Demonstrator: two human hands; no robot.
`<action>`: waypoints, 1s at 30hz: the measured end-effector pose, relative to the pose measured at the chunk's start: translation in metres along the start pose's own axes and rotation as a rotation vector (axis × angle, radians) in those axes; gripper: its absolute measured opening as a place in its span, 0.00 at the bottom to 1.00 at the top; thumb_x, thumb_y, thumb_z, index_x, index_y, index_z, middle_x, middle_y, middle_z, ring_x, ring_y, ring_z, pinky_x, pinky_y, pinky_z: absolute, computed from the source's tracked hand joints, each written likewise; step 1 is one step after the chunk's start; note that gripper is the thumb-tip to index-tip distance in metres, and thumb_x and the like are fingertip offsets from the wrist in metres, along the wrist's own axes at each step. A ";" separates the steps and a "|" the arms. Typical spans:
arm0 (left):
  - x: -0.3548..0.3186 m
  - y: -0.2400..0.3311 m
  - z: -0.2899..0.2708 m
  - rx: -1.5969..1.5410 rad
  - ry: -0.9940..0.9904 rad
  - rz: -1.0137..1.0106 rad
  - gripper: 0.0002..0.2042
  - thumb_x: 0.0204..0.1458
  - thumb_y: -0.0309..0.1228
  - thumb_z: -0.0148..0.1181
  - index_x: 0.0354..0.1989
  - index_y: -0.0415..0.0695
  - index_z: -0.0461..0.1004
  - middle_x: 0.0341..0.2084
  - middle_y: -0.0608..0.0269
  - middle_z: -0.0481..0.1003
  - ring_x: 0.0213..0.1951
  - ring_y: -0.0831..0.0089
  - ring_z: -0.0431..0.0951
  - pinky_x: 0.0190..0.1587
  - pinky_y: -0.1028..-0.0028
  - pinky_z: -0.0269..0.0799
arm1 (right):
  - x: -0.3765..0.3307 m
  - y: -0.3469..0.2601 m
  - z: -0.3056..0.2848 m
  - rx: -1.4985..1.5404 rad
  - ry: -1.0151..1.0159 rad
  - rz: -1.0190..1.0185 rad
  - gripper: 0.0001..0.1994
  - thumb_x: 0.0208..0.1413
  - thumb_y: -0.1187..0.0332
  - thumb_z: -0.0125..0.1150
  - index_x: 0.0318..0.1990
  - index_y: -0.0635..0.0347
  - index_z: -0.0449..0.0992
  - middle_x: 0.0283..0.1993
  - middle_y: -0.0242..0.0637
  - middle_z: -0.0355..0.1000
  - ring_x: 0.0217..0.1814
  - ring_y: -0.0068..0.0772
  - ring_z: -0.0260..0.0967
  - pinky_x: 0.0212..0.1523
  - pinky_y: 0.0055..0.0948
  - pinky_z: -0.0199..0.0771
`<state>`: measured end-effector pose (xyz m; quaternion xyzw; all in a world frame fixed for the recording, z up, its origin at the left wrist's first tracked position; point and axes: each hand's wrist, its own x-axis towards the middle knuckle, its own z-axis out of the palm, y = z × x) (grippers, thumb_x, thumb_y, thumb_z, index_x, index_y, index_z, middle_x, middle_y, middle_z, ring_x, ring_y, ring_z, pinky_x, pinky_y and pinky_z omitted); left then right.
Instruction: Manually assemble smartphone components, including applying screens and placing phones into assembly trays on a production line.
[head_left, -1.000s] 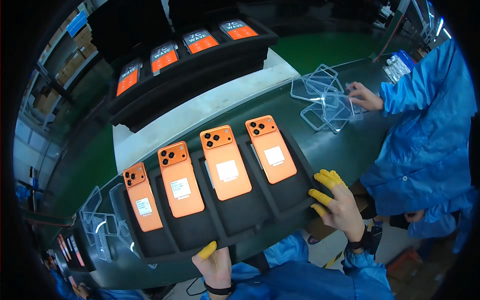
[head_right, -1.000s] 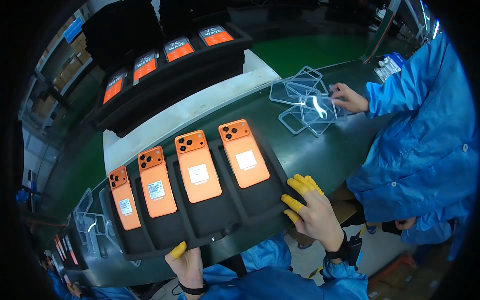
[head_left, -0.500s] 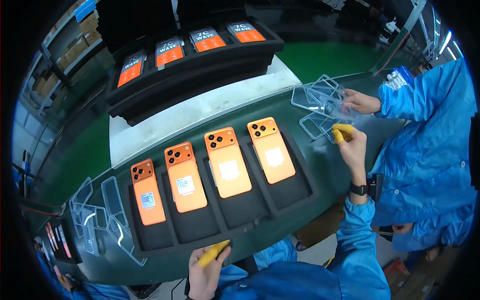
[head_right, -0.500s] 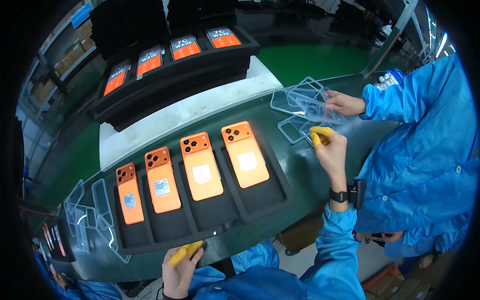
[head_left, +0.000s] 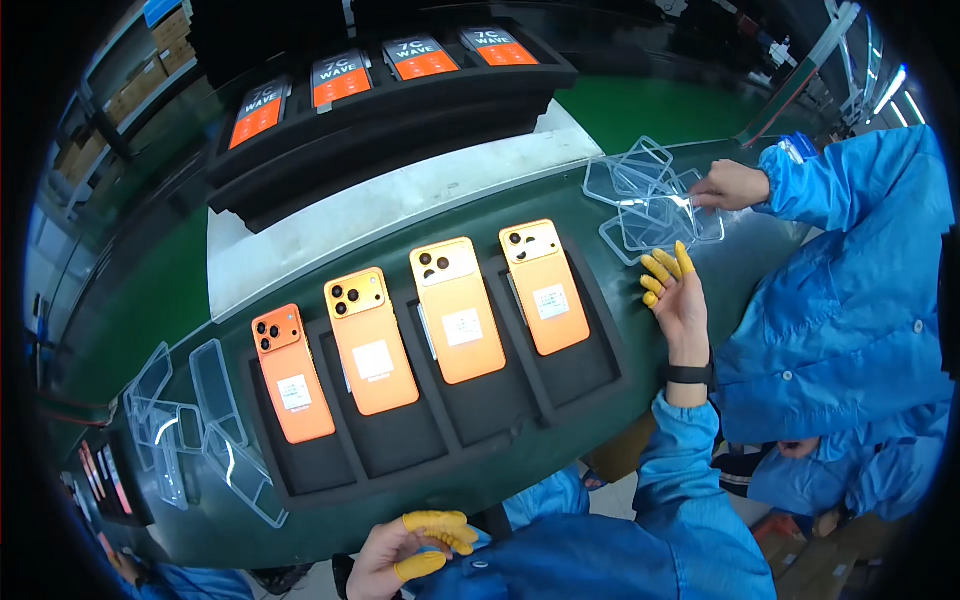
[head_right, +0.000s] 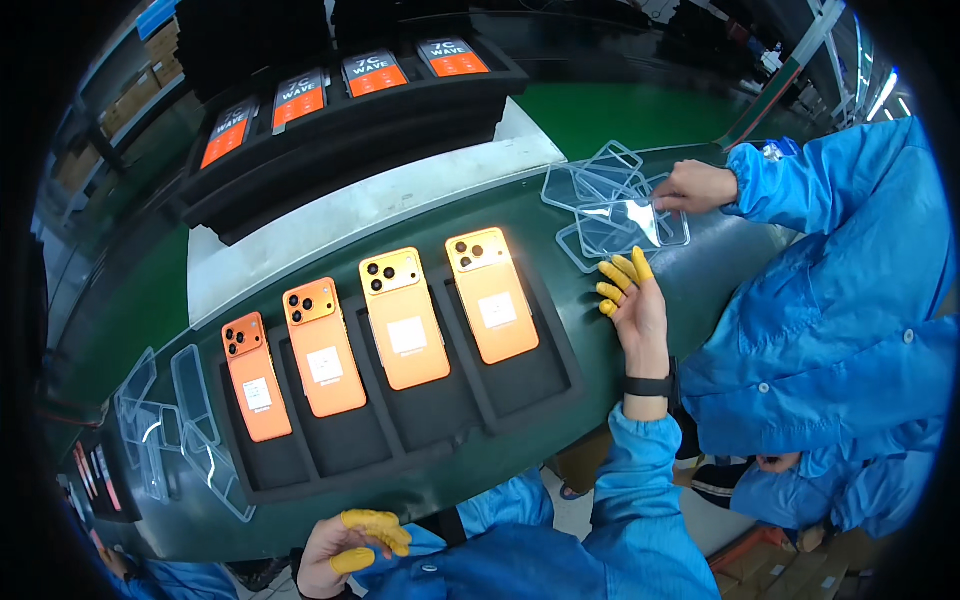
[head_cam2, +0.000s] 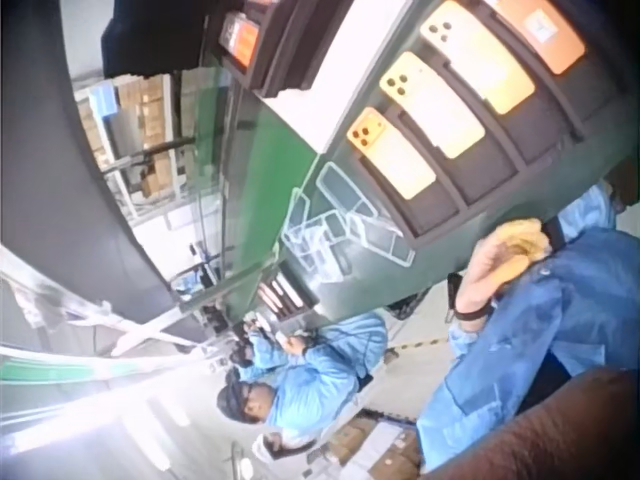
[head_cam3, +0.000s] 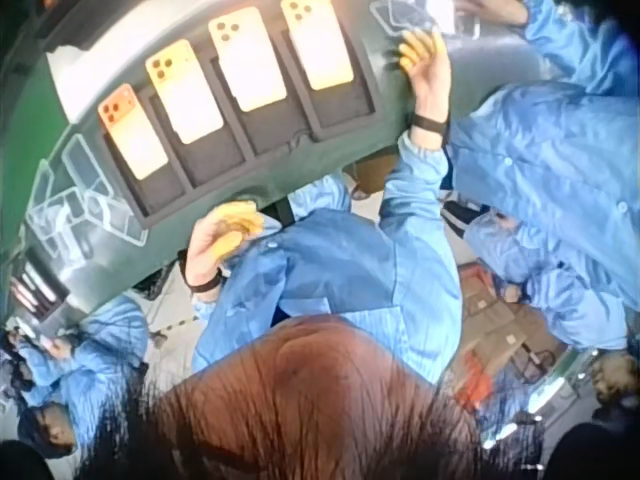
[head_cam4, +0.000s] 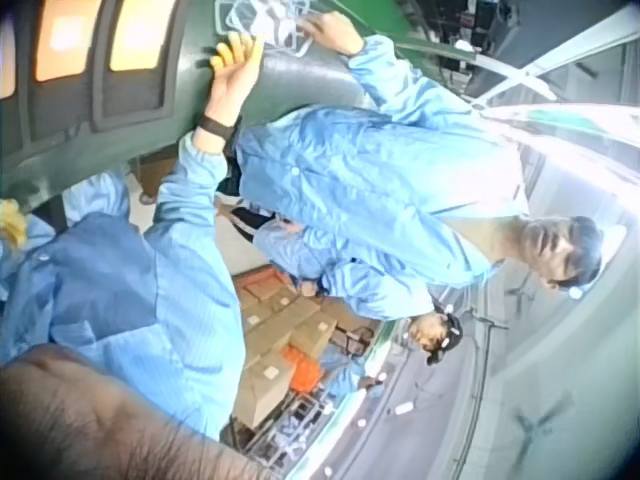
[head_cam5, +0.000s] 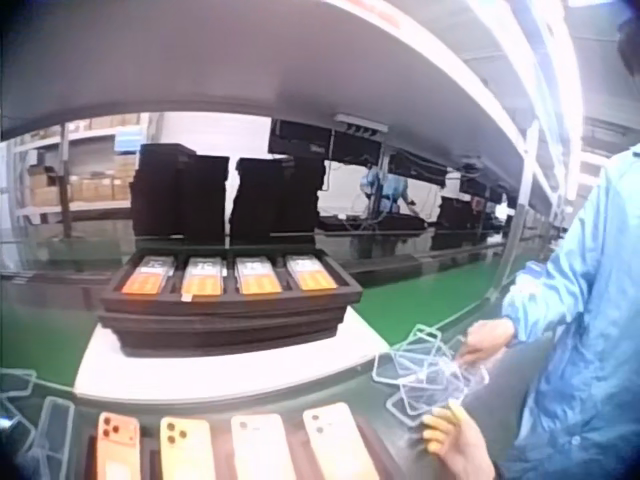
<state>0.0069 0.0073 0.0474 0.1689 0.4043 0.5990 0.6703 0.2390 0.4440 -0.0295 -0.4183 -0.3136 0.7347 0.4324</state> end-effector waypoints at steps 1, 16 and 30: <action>0.003 0.003 0.002 0.030 0.010 0.003 0.22 0.57 0.25 0.57 0.60 0.30 0.67 0.48 0.49 0.77 0.47 0.65 0.78 0.53 0.69 0.71 | 0.002 0.002 -0.003 -0.020 0.067 -0.029 0.18 0.67 0.52 0.50 0.50 0.57 0.74 0.43 0.40 0.79 0.33 0.33 0.76 0.27 0.29 0.69; 0.016 -0.020 -0.023 0.124 -0.118 0.076 0.22 0.58 0.16 0.57 0.62 0.37 0.67 0.50 0.59 0.78 0.47 0.70 0.79 0.52 0.73 0.73 | -0.094 -0.005 0.016 0.312 -0.424 -0.308 0.11 0.59 0.67 0.54 0.44 0.64 0.74 0.38 0.42 0.75 0.36 0.34 0.74 0.28 0.30 0.74; 0.027 -0.028 -0.038 -0.193 0.676 0.774 0.22 0.68 0.37 0.42 0.62 0.32 0.62 0.52 0.42 0.73 0.49 0.51 0.79 0.51 0.59 0.79 | -0.227 0.123 0.219 -1.036 -1.242 -1.099 0.12 0.38 0.71 0.69 0.35 0.61 0.80 0.30 0.37 0.74 0.24 0.34 0.71 0.22 0.29 0.70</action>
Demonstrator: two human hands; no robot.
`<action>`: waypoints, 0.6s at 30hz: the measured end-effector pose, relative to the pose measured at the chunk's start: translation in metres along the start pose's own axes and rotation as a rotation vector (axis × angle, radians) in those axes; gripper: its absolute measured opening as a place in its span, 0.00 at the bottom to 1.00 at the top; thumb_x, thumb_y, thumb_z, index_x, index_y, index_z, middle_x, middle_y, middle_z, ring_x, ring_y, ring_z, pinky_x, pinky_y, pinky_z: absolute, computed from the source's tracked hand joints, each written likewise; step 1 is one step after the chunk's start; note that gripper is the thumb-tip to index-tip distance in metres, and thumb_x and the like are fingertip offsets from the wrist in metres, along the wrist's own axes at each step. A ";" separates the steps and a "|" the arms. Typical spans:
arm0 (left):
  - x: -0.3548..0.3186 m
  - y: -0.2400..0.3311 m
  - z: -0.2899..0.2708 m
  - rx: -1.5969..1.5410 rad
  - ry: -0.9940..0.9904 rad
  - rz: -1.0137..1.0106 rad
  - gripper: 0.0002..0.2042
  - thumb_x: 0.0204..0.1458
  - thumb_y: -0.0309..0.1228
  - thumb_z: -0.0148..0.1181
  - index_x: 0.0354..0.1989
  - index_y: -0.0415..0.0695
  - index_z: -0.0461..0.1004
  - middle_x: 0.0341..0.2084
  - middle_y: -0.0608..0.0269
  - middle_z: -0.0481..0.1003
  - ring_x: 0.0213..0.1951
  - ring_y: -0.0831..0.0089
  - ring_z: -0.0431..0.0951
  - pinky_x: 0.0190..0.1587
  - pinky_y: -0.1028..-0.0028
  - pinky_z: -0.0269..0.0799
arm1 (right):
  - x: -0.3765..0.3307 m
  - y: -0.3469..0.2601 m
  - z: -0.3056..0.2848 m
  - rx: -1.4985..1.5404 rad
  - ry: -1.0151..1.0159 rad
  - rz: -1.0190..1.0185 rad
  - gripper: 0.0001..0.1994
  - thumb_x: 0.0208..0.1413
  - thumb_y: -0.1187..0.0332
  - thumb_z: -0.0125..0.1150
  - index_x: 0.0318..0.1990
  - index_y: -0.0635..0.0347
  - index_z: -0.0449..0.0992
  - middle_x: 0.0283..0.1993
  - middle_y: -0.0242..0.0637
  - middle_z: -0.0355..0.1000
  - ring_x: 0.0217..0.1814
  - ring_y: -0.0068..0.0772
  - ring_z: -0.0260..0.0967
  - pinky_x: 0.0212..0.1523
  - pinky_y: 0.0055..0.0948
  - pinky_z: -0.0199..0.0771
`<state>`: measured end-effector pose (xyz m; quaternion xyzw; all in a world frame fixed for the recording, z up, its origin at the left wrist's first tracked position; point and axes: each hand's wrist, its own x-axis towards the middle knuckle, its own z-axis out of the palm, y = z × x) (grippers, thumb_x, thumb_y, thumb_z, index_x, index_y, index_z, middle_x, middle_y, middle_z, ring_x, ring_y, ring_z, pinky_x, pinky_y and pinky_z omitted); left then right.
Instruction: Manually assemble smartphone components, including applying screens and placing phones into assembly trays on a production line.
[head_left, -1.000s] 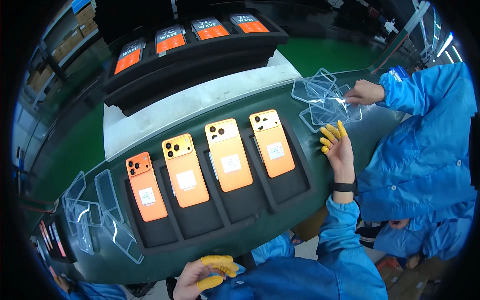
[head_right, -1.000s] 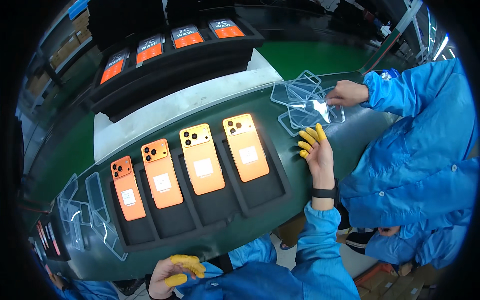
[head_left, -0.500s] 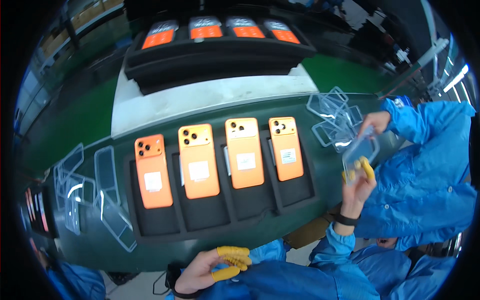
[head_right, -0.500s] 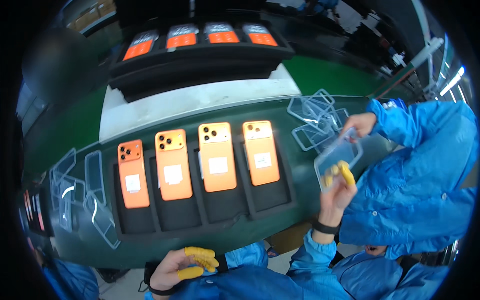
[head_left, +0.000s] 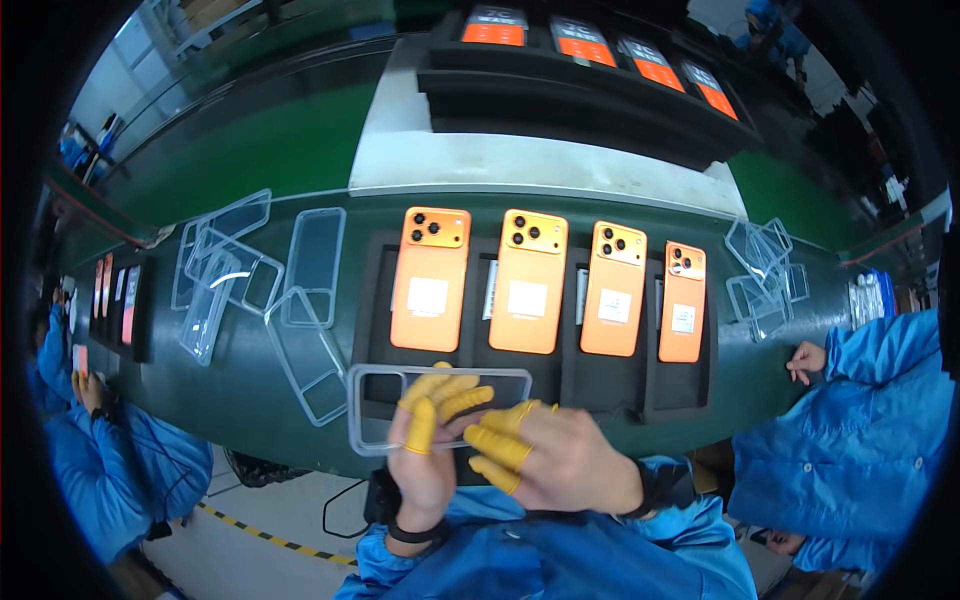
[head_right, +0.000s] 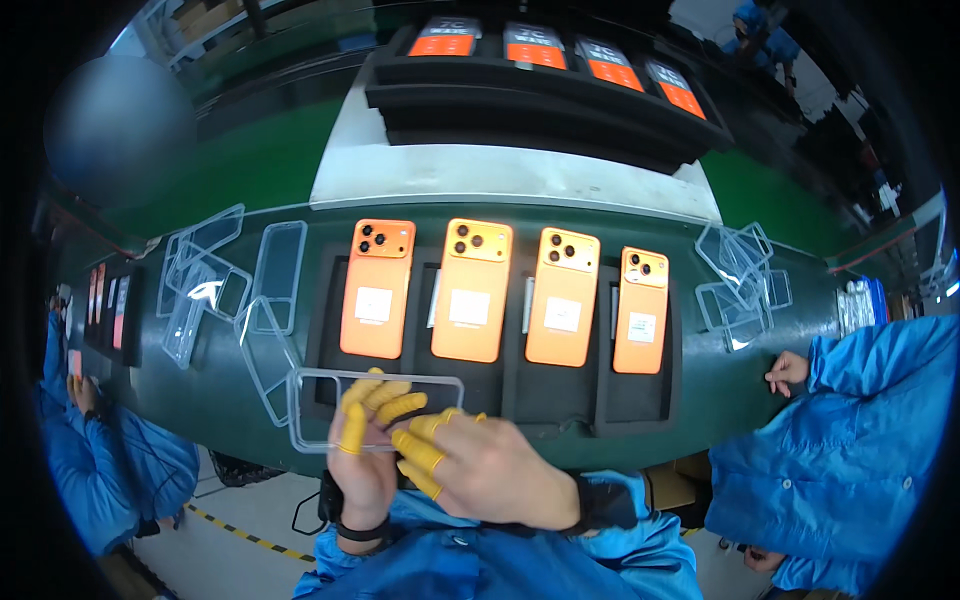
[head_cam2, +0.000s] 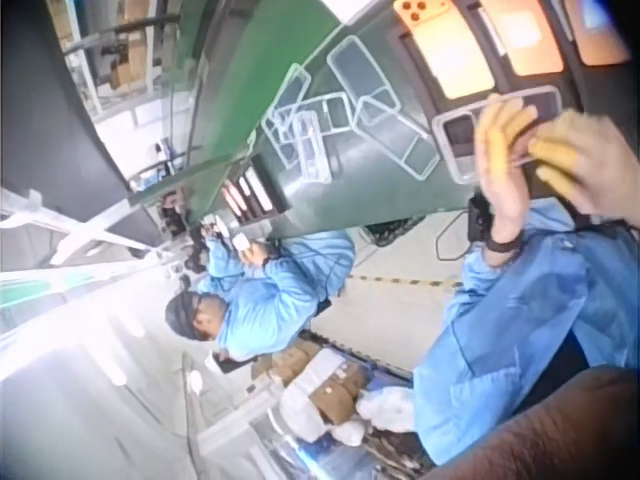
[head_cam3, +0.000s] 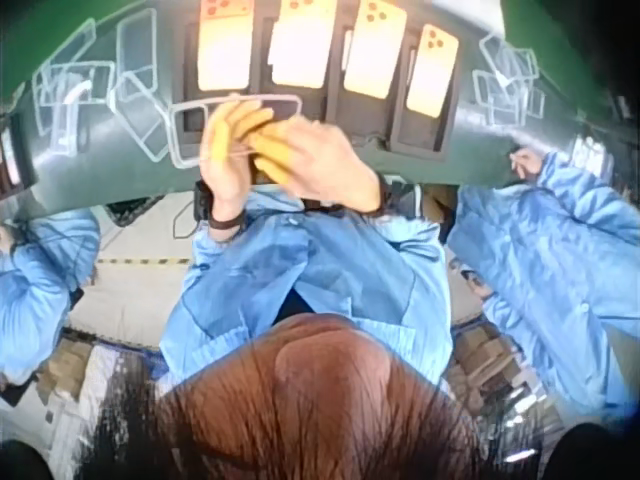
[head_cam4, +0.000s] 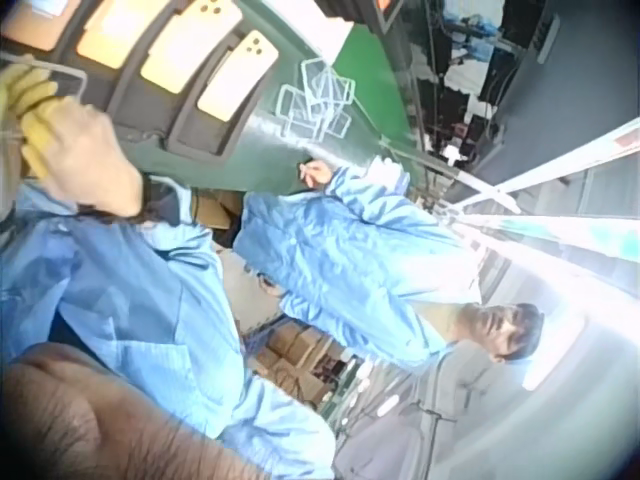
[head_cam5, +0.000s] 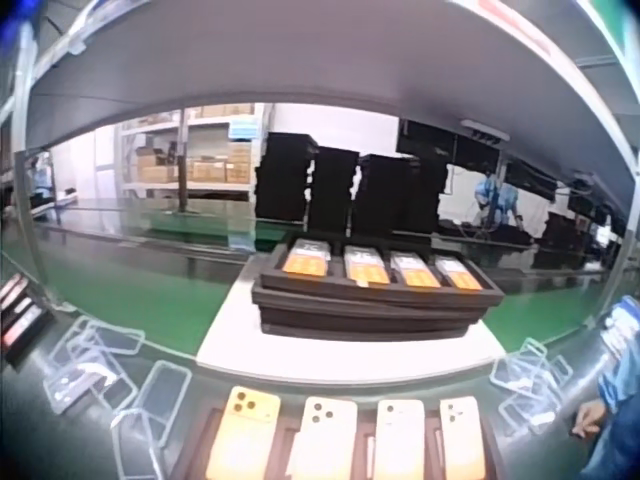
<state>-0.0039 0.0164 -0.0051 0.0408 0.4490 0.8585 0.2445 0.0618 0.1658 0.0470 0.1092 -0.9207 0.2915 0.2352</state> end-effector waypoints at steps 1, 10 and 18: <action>0.005 0.007 -0.012 -0.038 -0.014 0.010 0.22 0.68 0.37 0.43 0.61 0.32 0.63 0.51 0.41 0.74 0.49 0.51 0.79 0.50 0.59 0.79 | 0.009 0.008 0.004 0.210 0.136 0.024 0.09 0.42 0.73 0.69 0.33 0.61 0.80 0.31 0.37 0.76 0.25 0.36 0.72 0.23 0.30 0.71; 0.019 0.073 -0.053 0.565 0.082 0.194 0.18 0.66 0.32 0.44 0.48 0.33 0.79 0.56 0.52 0.74 0.60 0.62 0.71 0.66 0.67 0.57 | 0.128 0.091 0.025 -0.292 -0.038 0.540 0.17 0.48 0.67 0.66 0.36 0.77 0.74 0.29 0.59 0.74 0.37 0.62 0.75 0.38 0.49 0.75; -0.005 0.040 -0.049 0.629 -0.011 0.207 0.13 0.64 0.30 0.50 0.48 0.38 0.79 0.60 0.52 0.70 0.63 0.62 0.67 0.68 0.65 0.53 | 0.146 0.092 0.038 -0.194 -0.255 0.797 0.18 0.42 0.61 0.73 0.33 0.69 0.79 0.31 0.55 0.77 0.39 0.57 0.76 0.40 0.45 0.75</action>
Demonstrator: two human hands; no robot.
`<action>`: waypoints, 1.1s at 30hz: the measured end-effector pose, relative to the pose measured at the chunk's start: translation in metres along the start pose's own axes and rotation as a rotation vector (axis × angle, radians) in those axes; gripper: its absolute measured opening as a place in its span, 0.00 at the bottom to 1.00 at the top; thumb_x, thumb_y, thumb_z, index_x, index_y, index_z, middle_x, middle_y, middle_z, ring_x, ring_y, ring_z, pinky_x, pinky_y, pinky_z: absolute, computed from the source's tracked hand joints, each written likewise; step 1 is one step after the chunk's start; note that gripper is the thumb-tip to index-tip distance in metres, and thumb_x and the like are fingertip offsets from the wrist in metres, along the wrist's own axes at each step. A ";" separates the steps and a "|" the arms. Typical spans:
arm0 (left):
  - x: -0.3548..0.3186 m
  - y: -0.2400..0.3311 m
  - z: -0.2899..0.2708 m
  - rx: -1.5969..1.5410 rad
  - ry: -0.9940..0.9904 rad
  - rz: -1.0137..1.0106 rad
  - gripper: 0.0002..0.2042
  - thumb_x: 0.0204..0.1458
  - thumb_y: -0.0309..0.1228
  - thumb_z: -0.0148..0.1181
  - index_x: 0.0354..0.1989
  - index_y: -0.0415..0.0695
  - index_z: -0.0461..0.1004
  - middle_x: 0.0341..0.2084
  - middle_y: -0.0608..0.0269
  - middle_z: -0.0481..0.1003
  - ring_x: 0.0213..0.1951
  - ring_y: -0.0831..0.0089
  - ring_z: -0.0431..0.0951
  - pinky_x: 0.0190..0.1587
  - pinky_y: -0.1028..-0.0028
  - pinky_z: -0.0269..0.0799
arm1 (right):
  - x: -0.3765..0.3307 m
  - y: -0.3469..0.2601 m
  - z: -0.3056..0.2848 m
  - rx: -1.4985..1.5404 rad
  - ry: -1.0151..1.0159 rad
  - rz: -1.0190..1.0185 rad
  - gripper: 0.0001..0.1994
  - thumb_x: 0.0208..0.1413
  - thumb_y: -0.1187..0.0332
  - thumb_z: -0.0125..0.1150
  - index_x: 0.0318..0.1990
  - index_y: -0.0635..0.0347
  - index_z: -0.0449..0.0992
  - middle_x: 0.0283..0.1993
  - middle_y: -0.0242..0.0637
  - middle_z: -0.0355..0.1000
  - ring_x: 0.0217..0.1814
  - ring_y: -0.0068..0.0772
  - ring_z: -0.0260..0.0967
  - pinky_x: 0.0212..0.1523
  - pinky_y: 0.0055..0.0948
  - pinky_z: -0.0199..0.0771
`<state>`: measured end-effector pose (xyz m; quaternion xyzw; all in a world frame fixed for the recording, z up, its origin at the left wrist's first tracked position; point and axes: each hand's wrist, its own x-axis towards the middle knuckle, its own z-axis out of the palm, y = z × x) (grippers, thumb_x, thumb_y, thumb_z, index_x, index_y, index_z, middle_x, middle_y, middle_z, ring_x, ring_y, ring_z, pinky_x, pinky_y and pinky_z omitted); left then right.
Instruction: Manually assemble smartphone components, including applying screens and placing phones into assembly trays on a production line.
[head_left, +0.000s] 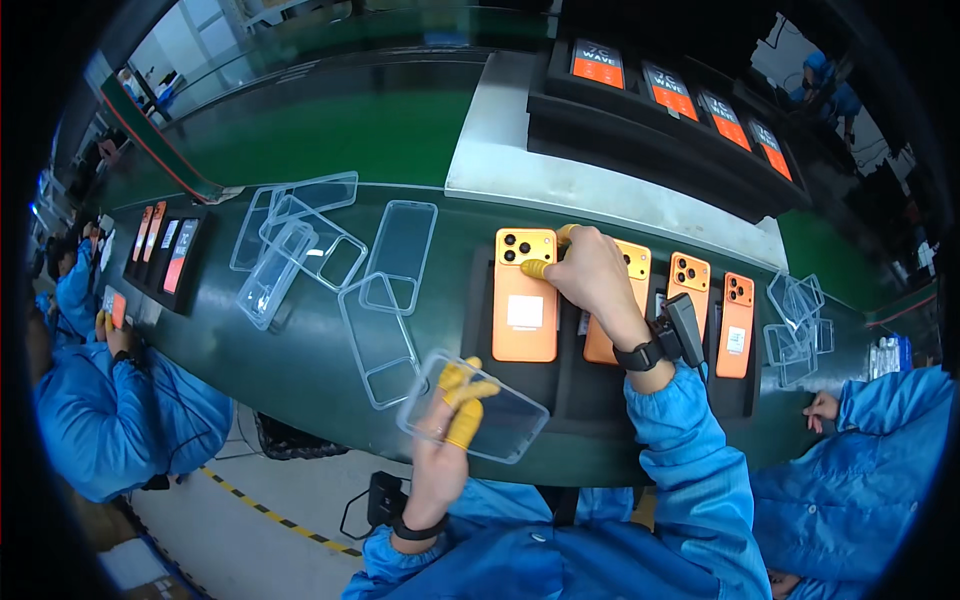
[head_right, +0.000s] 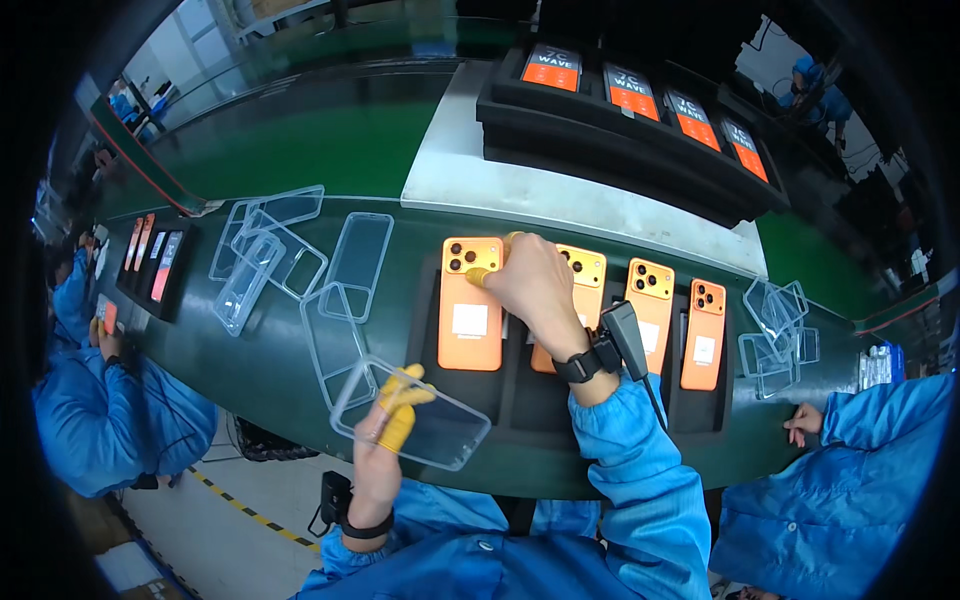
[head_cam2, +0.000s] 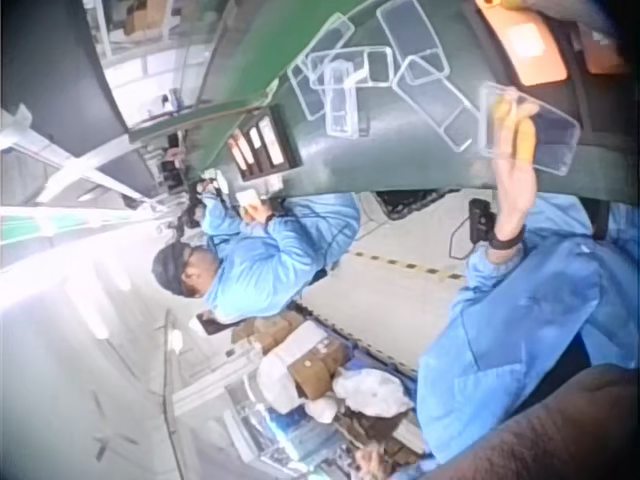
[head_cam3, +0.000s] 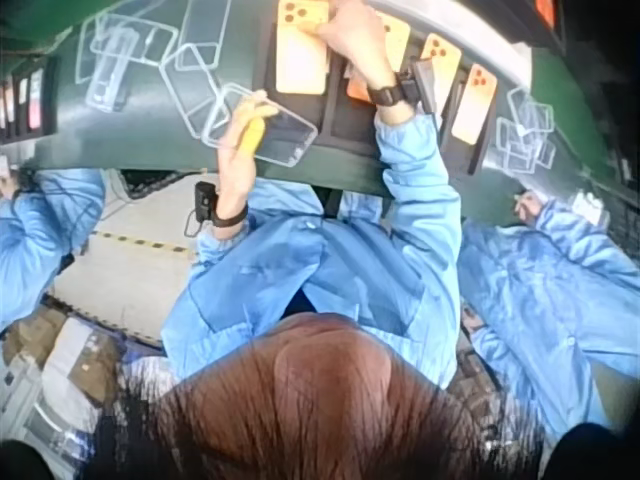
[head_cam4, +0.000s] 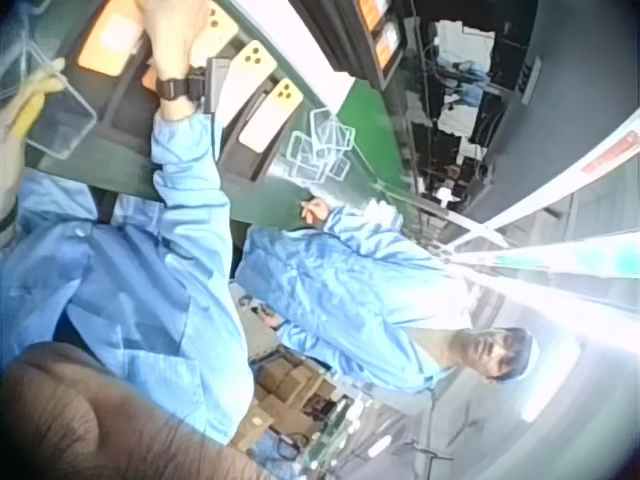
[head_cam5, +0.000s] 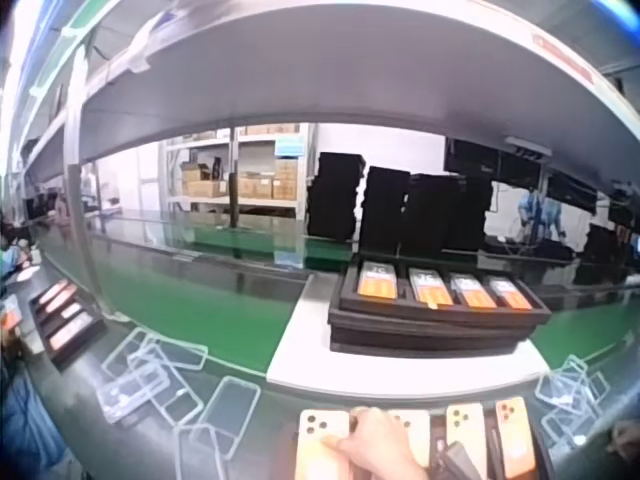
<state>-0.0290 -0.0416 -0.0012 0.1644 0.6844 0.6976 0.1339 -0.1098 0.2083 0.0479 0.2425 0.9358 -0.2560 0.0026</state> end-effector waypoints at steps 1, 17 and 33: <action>-0.003 0.001 0.006 0.010 -0.026 0.004 0.13 0.64 0.30 0.50 0.49 0.38 0.79 0.60 0.52 0.71 0.64 0.62 0.66 0.69 0.64 0.52 | -0.003 0.004 0.003 0.084 0.119 -0.113 0.18 0.42 0.63 0.73 0.34 0.70 0.78 0.33 0.55 0.77 0.41 0.56 0.75 0.41 0.45 0.74; 0.001 -0.029 0.021 -0.373 0.224 -0.138 0.15 0.65 0.29 0.49 0.55 0.33 0.70 0.46 0.51 0.76 0.49 0.63 0.77 0.53 0.65 0.71 | -0.079 0.025 0.041 0.810 0.189 -0.062 0.28 0.44 0.78 0.70 0.56 0.74 0.70 0.43 0.53 0.79 0.45 0.43 0.80 0.44 0.34 0.78; 0.002 0.008 0.041 -0.402 0.007 -0.003 0.27 0.59 0.17 0.57 0.66 0.36 0.56 0.56 0.51 0.70 0.55 0.68 0.74 0.56 0.68 0.75 | -0.178 0.005 -0.002 0.009 0.534 -0.841 0.18 0.49 0.74 0.54 0.47 0.69 0.81 0.47 0.52 0.78 0.50 0.52 0.78 0.52 0.39 0.79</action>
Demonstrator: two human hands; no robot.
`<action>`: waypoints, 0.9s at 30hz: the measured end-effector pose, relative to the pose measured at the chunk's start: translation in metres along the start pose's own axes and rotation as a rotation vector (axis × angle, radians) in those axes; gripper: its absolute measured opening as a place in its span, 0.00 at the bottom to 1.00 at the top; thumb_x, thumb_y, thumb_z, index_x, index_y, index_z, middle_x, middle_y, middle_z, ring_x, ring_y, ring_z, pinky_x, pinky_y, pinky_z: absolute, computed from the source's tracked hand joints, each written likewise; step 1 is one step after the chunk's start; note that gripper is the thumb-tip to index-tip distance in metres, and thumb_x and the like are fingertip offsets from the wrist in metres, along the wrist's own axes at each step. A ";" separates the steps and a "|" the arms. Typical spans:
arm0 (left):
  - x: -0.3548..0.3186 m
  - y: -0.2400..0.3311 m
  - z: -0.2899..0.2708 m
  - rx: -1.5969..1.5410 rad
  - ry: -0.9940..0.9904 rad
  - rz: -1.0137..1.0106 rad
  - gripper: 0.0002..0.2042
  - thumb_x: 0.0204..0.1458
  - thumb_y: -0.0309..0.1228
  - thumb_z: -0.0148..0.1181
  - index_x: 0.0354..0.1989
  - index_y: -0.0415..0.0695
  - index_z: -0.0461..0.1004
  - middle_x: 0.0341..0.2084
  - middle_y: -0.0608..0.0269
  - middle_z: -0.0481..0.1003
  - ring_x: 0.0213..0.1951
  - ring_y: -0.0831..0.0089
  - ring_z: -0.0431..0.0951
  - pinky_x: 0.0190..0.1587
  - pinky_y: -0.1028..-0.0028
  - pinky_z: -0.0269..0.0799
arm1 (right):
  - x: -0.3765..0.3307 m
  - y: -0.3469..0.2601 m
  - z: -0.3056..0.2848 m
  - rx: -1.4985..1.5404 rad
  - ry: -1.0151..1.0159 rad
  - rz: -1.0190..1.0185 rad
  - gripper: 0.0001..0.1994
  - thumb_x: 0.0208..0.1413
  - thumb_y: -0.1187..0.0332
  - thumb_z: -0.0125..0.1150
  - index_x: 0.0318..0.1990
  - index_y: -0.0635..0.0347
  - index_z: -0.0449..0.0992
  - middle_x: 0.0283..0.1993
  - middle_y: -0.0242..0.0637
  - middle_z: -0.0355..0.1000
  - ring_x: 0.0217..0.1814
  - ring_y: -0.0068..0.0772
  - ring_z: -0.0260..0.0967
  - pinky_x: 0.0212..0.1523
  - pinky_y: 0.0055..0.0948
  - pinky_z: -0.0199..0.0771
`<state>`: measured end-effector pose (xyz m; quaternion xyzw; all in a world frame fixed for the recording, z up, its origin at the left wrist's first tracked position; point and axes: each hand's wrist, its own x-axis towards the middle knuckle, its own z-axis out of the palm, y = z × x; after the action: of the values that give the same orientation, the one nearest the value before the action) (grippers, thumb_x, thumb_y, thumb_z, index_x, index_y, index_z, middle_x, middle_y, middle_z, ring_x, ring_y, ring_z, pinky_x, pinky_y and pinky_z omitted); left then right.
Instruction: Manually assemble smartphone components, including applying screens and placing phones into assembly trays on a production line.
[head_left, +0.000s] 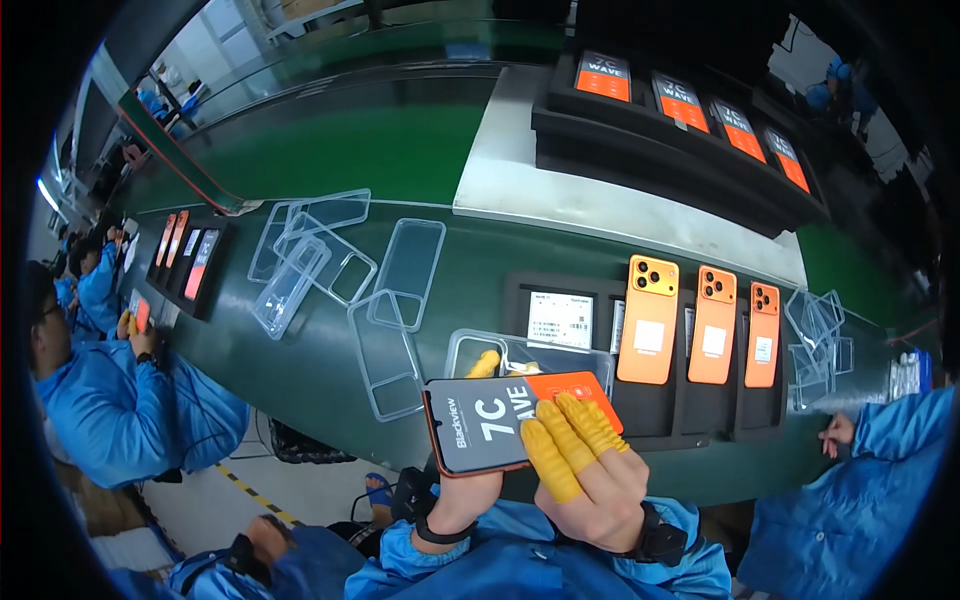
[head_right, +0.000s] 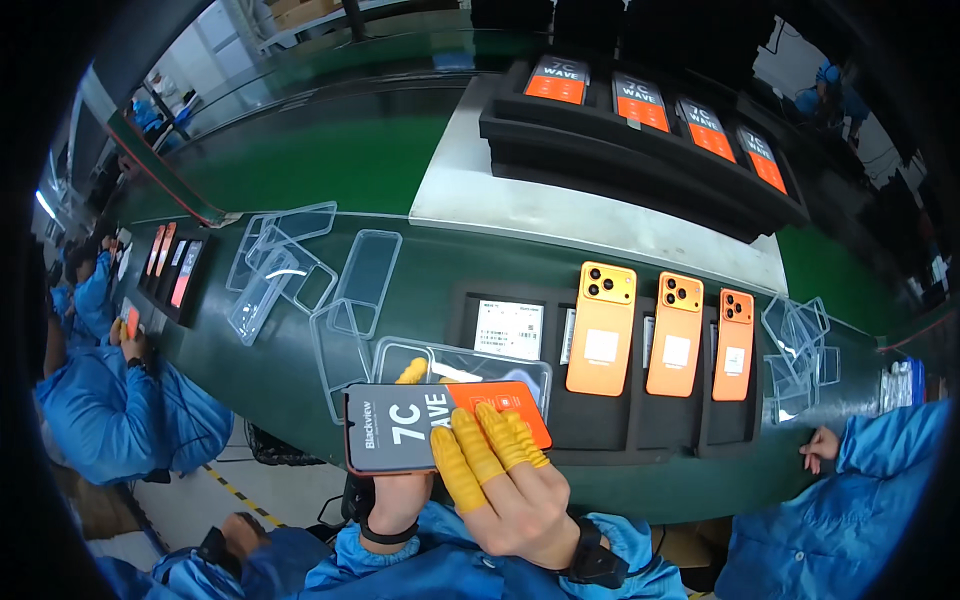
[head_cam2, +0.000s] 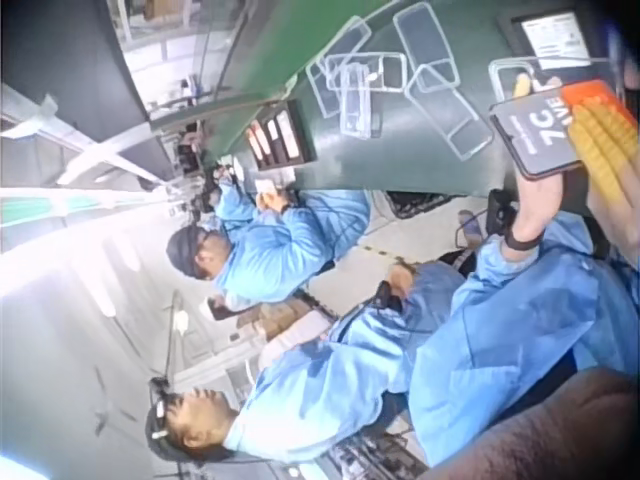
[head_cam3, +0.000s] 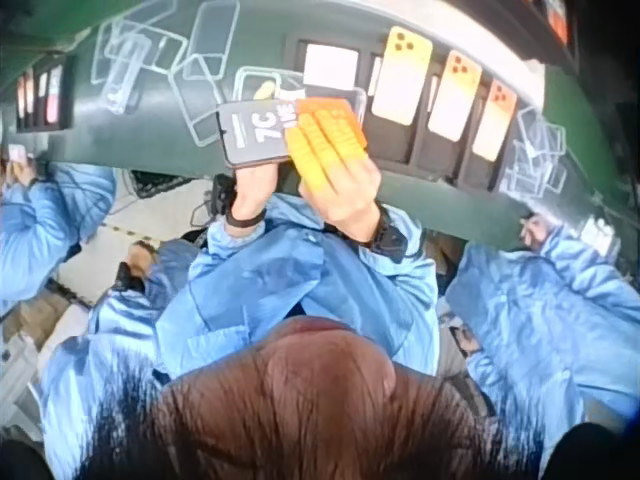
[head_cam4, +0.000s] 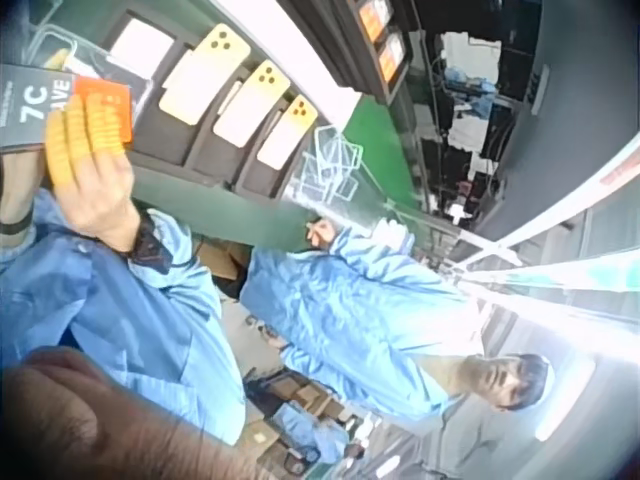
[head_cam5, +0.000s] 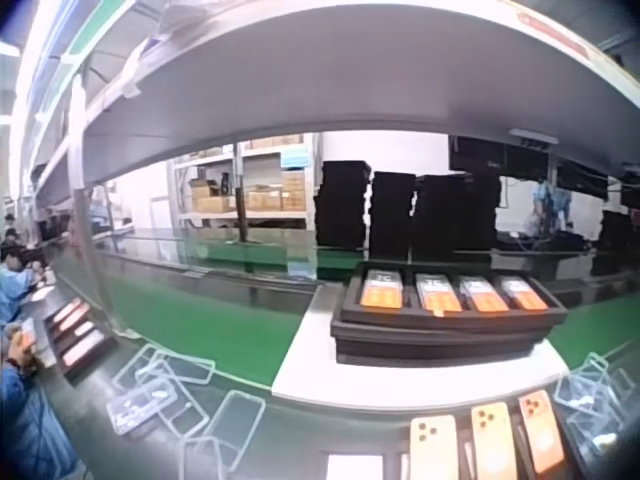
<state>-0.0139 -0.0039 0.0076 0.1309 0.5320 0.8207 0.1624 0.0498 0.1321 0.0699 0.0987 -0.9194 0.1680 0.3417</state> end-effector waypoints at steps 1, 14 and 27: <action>-0.009 -0.011 -0.003 -0.016 -0.002 -0.005 0.26 0.59 0.17 0.57 0.65 0.36 0.57 0.55 0.52 0.71 0.55 0.68 0.74 0.56 0.68 0.74 | -0.003 0.003 0.002 -0.002 0.005 0.011 0.18 0.49 0.74 0.54 0.47 0.69 0.81 0.47 0.52 0.78 0.50 0.52 0.78 0.52 0.39 0.79; 0.001 -0.001 0.026 -0.072 -0.143 0.089 0.23 0.59 0.12 0.51 0.63 0.34 0.57 0.55 0.52 0.69 0.55 0.66 0.74 0.59 0.66 0.71 | -0.016 0.016 0.007 -0.228 0.051 0.113 0.20 0.44 0.72 0.59 0.48 0.63 0.82 0.48 0.50 0.79 0.50 0.51 0.78 0.49 0.37 0.79; 0.007 0.020 0.033 -0.416 -0.077 -0.113 0.36 0.65 0.42 0.44 0.75 0.50 0.33 0.68 0.44 0.53 0.65 0.47 0.64 0.59 0.45 0.71 | -0.010 0.022 -0.013 -0.270 -0.054 0.058 0.19 0.51 0.68 0.56 0.51 0.57 0.81 0.54 0.48 0.76 0.58 0.51 0.73 0.62 0.45 0.70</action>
<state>-0.0102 0.0186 0.0397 0.0958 0.3512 0.8967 0.2520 0.0587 0.1581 0.0672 0.0295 -0.9449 0.0499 0.3221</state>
